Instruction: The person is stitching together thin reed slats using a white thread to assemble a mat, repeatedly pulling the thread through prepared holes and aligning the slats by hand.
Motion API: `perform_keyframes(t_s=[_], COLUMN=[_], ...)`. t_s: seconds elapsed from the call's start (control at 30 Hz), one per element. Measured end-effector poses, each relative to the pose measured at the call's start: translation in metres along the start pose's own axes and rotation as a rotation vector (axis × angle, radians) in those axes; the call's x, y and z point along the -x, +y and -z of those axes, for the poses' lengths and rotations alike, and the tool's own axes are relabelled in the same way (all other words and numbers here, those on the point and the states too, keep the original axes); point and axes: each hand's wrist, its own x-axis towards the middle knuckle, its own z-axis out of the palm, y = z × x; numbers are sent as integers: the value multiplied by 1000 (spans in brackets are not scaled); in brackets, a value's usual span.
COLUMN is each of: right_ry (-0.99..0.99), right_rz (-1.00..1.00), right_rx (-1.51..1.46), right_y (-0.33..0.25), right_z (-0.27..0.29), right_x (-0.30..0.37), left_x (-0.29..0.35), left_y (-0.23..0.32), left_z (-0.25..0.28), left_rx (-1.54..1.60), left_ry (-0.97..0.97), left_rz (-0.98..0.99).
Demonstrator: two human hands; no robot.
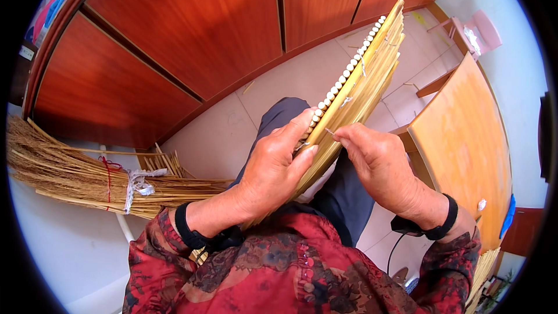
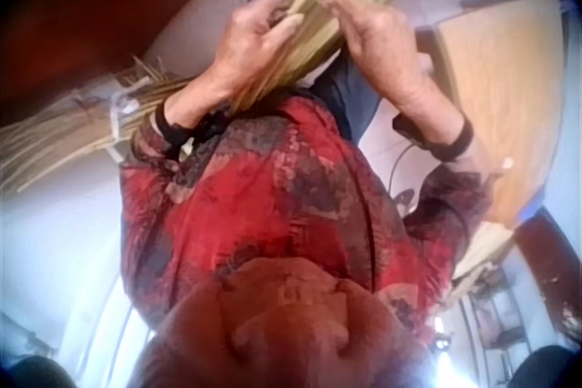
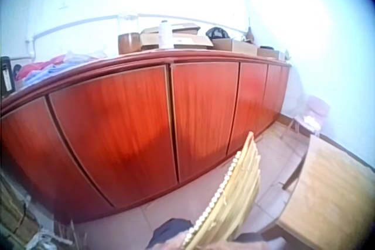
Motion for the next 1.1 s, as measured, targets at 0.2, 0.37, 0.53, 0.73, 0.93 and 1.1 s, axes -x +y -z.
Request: perform_keyframes(t_s=[0.2,0.37,0.53,0.73,0.93,1.1], right_ry=[-67,-31,-91,-82,-83,-40], right_rz=[-52,-24,-129,-191,-251,-215], right_rx=[-33,-31,-20,-88,-135,-212], right_y=[-3,-3,-4,-1,3,7], right_z=[3,-5,-3,-6,-1,-3], right_x=[-4,-8,-15,-21,-20,-19], left_x=[1,2,-2,-8,-11,-11], left_y=[3,0,0,-4,-4,-4], left_z=[-2,-2,-4,-5,-6,-5], left_rx=[-39,-21,-43,-42,27,73], left_ry=[-39,5,5,30,5,-19], left_rz=[3,-38,-42,-61,-2,60])
